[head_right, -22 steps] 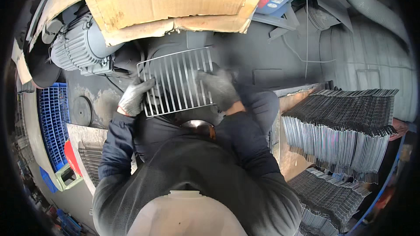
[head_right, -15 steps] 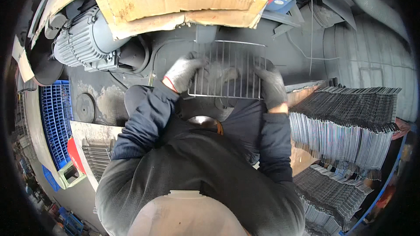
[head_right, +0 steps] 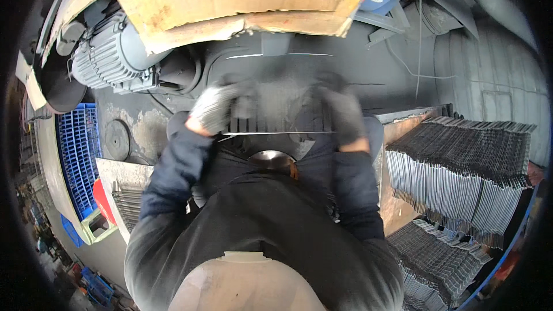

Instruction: Inspecting and straightening wire mesh racks in a fabrication workshop.

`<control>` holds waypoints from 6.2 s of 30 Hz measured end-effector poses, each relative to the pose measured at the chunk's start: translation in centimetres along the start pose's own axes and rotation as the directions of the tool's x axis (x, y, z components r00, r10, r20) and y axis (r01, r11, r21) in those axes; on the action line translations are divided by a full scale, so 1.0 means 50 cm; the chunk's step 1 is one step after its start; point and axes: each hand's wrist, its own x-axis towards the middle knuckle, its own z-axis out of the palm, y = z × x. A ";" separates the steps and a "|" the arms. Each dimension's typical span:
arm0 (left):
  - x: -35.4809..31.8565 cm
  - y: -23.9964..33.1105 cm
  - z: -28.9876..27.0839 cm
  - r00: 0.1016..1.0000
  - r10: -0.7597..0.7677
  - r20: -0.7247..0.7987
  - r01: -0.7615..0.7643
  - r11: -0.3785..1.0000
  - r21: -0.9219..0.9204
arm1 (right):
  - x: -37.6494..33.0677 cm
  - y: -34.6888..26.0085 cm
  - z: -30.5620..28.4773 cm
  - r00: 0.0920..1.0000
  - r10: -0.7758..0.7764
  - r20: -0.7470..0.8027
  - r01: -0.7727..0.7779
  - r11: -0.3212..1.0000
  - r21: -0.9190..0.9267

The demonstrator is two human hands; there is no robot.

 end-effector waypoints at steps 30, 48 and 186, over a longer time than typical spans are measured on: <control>-0.051 -0.019 -0.116 0.992 0.037 -0.124 -0.062 0.976 -0.208 | 0.042 0.023 0.069 0.900 0.313 0.304 -0.219 0.926 -0.307; -0.381 -0.096 -0.074 0.790 0.532 -0.306 -0.452 0.842 0.295 | -0.198 0.009 0.146 0.891 -0.012 0.453 0.067 0.992 -0.107; 0.097 -0.168 -0.141 0.873 0.319 -0.369 -0.275 0.946 0.169 | 0.143 0.134 0.135 0.990 -0.137 0.008 0.134 0.947 -0.291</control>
